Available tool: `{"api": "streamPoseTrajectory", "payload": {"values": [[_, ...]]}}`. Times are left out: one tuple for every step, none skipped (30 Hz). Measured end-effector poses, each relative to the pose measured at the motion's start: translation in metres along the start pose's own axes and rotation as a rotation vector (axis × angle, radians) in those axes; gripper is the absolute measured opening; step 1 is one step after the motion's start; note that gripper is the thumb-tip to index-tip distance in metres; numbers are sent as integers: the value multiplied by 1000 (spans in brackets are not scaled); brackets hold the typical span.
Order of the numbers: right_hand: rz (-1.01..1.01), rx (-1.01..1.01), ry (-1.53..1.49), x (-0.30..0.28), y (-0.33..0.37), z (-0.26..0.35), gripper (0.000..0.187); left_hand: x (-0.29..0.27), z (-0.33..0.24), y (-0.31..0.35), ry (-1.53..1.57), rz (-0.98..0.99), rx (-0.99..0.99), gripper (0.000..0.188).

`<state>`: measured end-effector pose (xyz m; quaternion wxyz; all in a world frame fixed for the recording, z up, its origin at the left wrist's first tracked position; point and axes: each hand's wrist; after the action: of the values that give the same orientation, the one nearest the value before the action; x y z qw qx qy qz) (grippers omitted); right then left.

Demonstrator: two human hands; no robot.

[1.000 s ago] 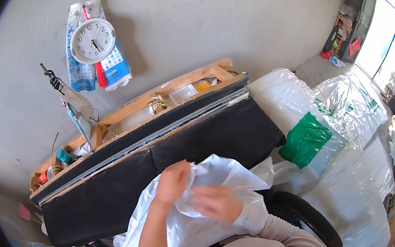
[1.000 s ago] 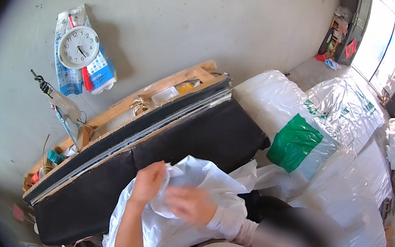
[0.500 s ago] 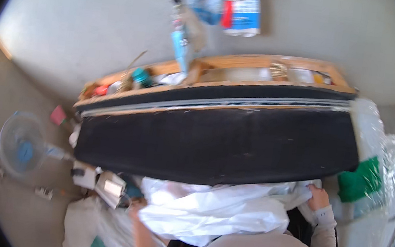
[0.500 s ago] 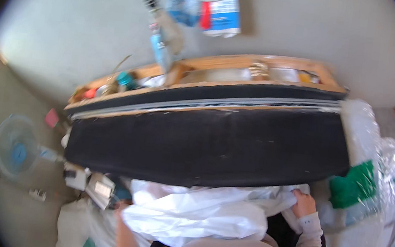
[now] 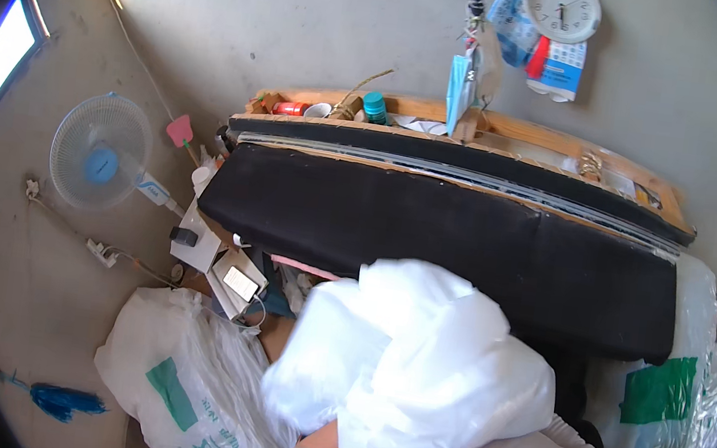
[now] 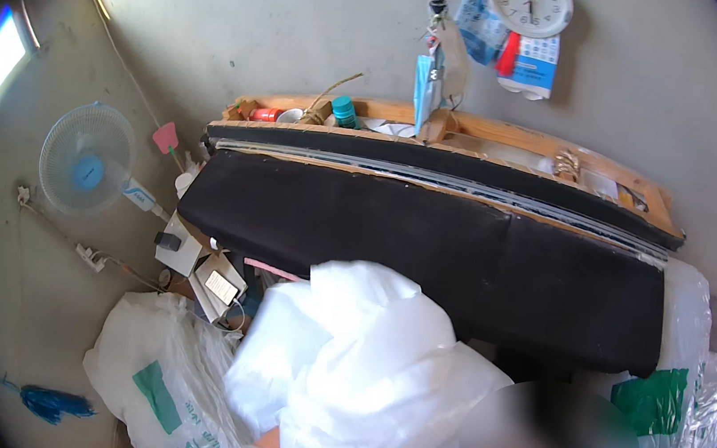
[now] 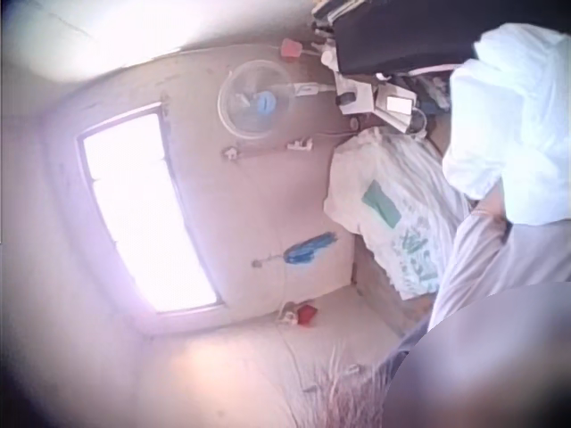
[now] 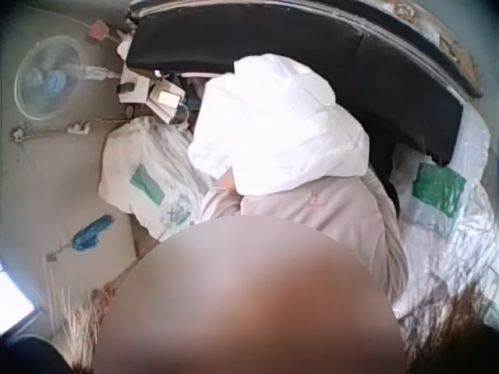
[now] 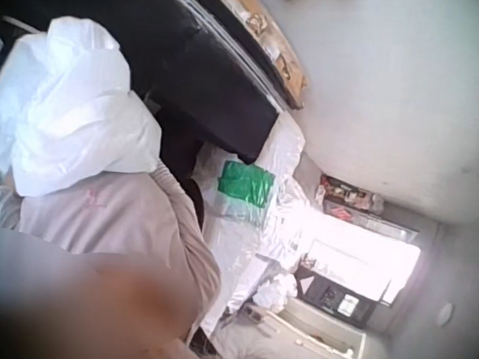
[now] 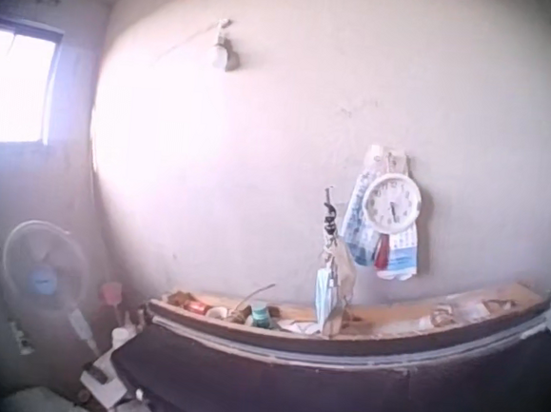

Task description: Organizing and handling large white plastic bags with green printed text in a workshop setting.

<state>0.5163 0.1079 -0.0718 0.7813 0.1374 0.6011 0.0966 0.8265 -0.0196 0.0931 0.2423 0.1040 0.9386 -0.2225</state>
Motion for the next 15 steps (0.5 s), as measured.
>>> {"api": "streamPoseTrajectory", "payload": {"values": [[-14,22,14,-10,0,-22,29,26,-16,-20,-7,106,39,31],[-30,49,29,-22,2,-48,29,53,-32,-37,-11,214,84,30],[-45,91,44,-35,10,-78,29,80,-49,-53,-9,329,136,30],[-58,141,59,-49,25,-110,29,107,-69,-65,-3,449,192,29],[-70,201,73,-62,46,-141,29,133,-89,-74,7,573,258,29],[-82,264,86,-74,70,-171,29,156,-109,-81,14,699,329,28],[-95,329,97,-86,96,-198,29,176,-128,-88,18,823,407,27],[-116,410,112,-99,135,-220,30,188,-152,-91,25,946,508,27],[-135,487,128,-112,175,-235,30,203,-179,-91,26,1063,609,26],[-142,627,120,-109,247,-259,30,181,-254,-80,167,974,601,21],[-156,693,138,-123,286,-276,30,194,-262,-69,568,916,593,27],[-164,760,156,-138,326,-293,30,212,-262,-51,968,854,548,33],[-161,833,162,-147,370,-305,30,230,-259,-31,1095,939,464,27],[-163,890,166,-155,405,-312,30,240,-248,-11,1202,1018,374,21],[-162,941,178,-168,440,-318,31,252,-233,10,1148,1293,238,22]]}}
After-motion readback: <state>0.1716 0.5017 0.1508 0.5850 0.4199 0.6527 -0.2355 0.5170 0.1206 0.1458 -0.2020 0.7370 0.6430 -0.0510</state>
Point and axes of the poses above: each hand's wrist, its own y-axis away from the middle knuckle, its own x-axis out of the palm, z = x × y, and after that the axes turned 3 degrees about z, right-handed
